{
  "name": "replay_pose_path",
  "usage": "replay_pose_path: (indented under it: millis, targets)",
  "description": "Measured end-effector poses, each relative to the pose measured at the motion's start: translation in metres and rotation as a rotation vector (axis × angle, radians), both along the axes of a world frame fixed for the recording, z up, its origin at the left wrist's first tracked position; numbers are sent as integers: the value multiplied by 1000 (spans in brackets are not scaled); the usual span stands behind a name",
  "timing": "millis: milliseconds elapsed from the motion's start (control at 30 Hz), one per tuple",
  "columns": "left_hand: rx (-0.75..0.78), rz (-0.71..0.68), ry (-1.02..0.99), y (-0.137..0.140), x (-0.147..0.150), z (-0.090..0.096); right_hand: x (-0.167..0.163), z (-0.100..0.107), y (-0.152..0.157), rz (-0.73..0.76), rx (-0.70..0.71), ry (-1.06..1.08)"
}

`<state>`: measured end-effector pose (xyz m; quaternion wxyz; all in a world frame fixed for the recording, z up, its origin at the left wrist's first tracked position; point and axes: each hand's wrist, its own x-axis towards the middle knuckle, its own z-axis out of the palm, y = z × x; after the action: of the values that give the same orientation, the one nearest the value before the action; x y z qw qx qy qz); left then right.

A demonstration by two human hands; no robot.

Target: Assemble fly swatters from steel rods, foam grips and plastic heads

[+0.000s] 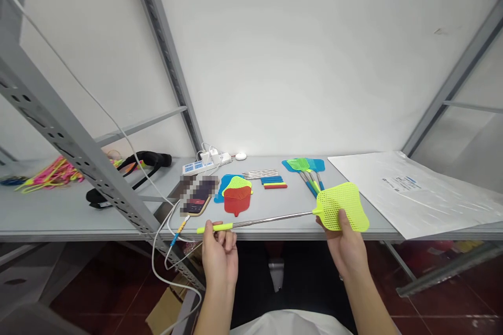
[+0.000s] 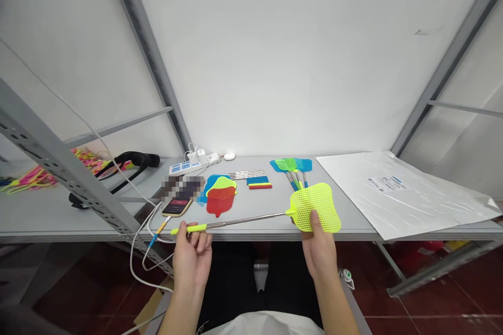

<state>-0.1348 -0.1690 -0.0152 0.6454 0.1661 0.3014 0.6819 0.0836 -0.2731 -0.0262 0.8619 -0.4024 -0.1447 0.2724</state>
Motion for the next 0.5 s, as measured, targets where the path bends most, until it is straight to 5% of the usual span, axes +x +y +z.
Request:
replay_pose_path:
  millis: [133, 333, 500]
  targets:
    - [62, 30, -17, -14, 31, 10, -20, 12, 10, -144, 52, -70]
    - [76, -122, -45, -25, 87, 18, -56, 21, 27, -25, 61, -19]
    - [49, -237, -67, -21, 105, 8, -50, 20, 31, -47, 27, -125]
